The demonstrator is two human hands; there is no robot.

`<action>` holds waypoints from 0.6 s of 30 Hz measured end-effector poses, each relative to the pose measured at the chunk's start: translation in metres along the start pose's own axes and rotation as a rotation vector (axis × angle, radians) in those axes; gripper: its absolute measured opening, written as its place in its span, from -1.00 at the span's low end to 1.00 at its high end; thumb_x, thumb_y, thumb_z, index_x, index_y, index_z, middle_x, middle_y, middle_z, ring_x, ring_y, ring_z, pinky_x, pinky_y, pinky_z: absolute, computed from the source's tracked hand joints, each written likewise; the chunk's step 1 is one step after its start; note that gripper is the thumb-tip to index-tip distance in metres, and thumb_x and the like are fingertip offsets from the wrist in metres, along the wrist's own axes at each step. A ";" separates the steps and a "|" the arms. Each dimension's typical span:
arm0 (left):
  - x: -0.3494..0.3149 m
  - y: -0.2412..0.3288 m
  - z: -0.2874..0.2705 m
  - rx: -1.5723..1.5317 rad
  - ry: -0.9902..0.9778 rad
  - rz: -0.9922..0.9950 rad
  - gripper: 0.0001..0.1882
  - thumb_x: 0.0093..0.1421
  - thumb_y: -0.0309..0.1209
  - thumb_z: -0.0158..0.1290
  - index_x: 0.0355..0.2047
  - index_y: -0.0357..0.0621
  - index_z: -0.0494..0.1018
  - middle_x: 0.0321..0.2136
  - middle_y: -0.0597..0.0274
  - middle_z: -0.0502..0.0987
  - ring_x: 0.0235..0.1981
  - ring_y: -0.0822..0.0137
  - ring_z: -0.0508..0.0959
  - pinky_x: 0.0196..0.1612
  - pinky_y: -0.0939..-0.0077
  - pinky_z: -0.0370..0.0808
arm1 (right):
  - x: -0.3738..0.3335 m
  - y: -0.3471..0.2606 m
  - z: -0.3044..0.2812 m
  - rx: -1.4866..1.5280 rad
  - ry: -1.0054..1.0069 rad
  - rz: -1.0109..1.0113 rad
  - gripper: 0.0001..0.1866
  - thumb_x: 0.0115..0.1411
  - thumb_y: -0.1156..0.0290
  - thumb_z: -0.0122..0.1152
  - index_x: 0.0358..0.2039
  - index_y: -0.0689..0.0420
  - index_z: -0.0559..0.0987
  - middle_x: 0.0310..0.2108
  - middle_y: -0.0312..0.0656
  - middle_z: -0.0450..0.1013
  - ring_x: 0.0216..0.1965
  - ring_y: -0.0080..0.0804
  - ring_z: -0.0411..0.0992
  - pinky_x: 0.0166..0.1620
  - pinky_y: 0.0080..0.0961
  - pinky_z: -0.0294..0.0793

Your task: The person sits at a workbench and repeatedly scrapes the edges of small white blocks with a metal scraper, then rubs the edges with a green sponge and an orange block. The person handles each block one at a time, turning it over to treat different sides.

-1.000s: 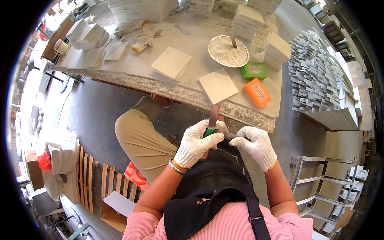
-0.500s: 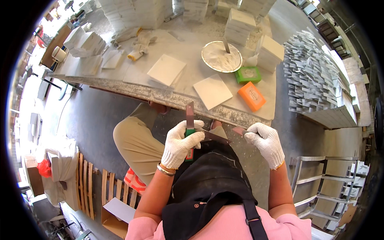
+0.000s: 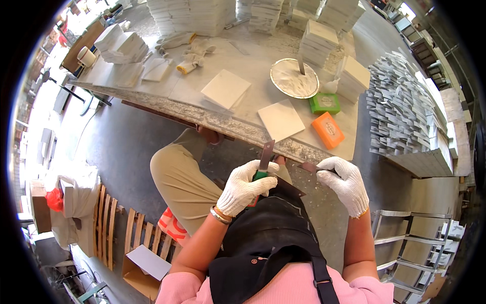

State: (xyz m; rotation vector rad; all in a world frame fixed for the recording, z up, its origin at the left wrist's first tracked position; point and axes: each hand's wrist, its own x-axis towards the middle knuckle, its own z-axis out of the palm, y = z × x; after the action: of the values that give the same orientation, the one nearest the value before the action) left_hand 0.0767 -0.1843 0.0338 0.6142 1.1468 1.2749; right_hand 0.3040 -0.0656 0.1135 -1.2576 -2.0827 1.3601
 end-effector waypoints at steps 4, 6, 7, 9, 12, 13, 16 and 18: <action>-0.001 0.004 0.002 0.013 -0.018 -0.009 -0.62 0.17 -0.42 0.27 -0.02 -0.29 0.54 -0.41 0.23 0.62 -0.57 0.57 0.48 -0.54 0.66 0.37 | 0.008 -0.008 0.000 -0.154 -0.068 -0.196 -0.87 0.08 0.50 0.41 -0.37 0.25 0.64 -0.45 -0.14 0.56 -0.42 -0.38 0.51 -0.27 -0.49 0.51; -0.002 0.010 0.005 0.031 -0.031 -0.021 -0.62 0.16 -0.40 0.28 -0.02 -0.27 0.55 -0.46 0.25 0.61 -0.63 0.60 0.44 -0.62 0.68 0.29 | 0.014 -0.014 0.000 -0.229 -0.090 -0.281 -0.85 0.05 0.46 0.44 -0.39 0.22 0.65 -0.48 -0.13 0.55 -0.45 -0.28 0.51 -0.29 -0.46 0.51; -0.003 0.011 0.006 0.042 -0.036 -0.023 -0.62 0.16 -0.39 0.28 -0.03 -0.25 0.55 -0.49 0.27 0.60 -0.66 0.61 0.41 -0.66 0.69 0.24 | 0.016 -0.016 0.001 -0.266 -0.100 -0.324 -0.84 0.04 0.45 0.46 -0.40 0.21 0.66 -0.50 -0.12 0.55 -0.46 -0.23 0.50 -0.31 -0.45 0.51; -0.003 0.010 0.007 0.057 -0.035 -0.021 -0.64 0.16 -0.38 0.28 -0.05 -0.24 0.56 -0.55 0.29 0.58 -0.70 0.63 0.37 -0.69 0.69 0.20 | 0.024 -0.022 0.002 -0.325 -0.127 -0.376 -0.84 0.01 0.42 0.48 -0.40 0.16 0.67 -0.50 -0.14 0.55 -0.46 -0.20 0.51 -0.32 -0.42 0.52; -0.004 0.011 0.006 0.111 -0.048 -0.056 -0.68 0.17 -0.35 0.27 -0.09 -0.21 0.57 -0.58 0.35 0.54 -0.68 0.63 0.38 -0.64 0.68 0.25 | 0.034 -0.030 0.005 -0.401 -0.116 -0.524 -0.84 0.02 0.37 0.47 -0.37 0.08 0.70 -0.49 -0.19 0.56 -0.44 -0.21 0.53 -0.31 -0.41 0.53; -0.005 0.016 0.005 0.157 -0.066 -0.099 -0.69 0.18 -0.34 0.27 -0.11 -0.21 0.57 -0.56 0.39 0.53 -0.62 0.63 0.41 -0.59 0.67 0.30 | 0.038 -0.033 0.005 -0.424 -0.104 -0.584 -0.85 0.02 0.36 0.47 -0.36 0.04 0.70 -0.48 -0.21 0.56 -0.43 -0.22 0.54 -0.31 -0.40 0.53; -0.005 0.015 0.003 0.222 -0.071 -0.101 -0.72 0.17 -0.32 0.27 -0.17 -0.18 0.57 -0.57 0.42 0.51 -0.60 0.63 0.43 -0.57 0.65 0.33 | 0.043 -0.046 0.004 -0.618 -0.169 -0.696 -0.84 0.08 0.33 0.39 -0.28 -0.07 0.72 -0.47 -0.26 0.56 -0.40 -0.24 0.55 -0.31 -0.37 0.53; -0.005 0.012 0.004 0.234 -0.065 -0.074 -0.73 0.16 -0.30 0.28 -0.20 -0.17 0.58 -0.59 0.41 0.51 -0.66 0.63 0.40 -0.62 0.66 0.29 | 0.044 -0.059 0.002 -0.731 -0.223 -0.703 -0.83 0.12 0.30 0.35 -0.25 -0.12 0.72 -0.48 -0.27 0.55 -0.40 -0.25 0.54 -0.31 -0.34 0.51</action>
State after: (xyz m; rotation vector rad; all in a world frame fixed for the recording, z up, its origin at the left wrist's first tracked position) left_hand 0.0760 -0.1857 0.0471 0.7733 1.2634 1.0589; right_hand 0.2500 -0.0389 0.1561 -0.4456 -2.9126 0.4436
